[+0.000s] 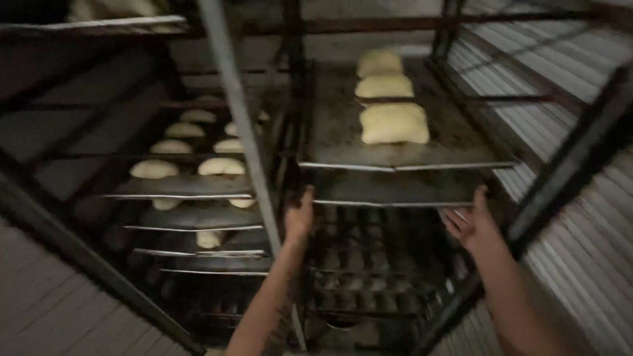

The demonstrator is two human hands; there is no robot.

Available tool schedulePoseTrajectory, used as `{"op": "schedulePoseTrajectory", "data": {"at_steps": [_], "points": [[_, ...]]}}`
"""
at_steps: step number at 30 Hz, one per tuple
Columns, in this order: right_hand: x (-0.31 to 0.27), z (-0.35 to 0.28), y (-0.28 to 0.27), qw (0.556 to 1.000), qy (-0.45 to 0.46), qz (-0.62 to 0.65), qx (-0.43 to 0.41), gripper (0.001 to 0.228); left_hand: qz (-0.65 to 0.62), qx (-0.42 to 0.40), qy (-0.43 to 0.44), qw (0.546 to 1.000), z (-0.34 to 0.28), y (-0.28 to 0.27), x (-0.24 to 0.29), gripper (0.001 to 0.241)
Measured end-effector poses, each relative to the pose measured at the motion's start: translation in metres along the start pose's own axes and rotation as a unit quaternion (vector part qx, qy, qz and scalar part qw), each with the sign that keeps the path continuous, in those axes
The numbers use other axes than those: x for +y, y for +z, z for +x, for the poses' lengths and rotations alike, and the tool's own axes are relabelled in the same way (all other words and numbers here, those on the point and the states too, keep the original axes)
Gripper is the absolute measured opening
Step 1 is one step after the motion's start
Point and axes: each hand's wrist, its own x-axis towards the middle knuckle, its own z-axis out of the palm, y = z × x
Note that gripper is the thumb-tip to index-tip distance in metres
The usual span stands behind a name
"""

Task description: Applying egg wash and sprinkling seeds onto shaped bread dough on baking trays.

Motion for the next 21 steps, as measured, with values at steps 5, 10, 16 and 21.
{"op": "schedulePoseTrajectory", "data": {"at_steps": [5, 10, 16, 21], "points": [[0.016, -0.057, 0.036, 0.996, 0.059, -0.047, 0.036, 0.080, -0.034, -0.152, -0.047, 0.987, -0.122, -0.056, 0.078, 0.091], [0.024, -0.132, 0.108, 0.988, 0.130, -0.076, -0.032, 0.043, -0.098, -0.349, -0.089, 0.928, -0.136, -0.132, 0.059, 0.055], [-0.005, -0.213, 0.198, 0.973, 0.062, -0.133, -0.179, 0.047, -0.116, -0.258, 0.028, 0.959, -0.121, -0.247, 0.129, 0.041], [-0.011, -0.248, 0.244, 0.959, 0.002, -0.134, -0.252, 0.042, -0.149, -0.080, 0.199, 0.965, -0.108, -0.323, 0.248, 0.023]]}}
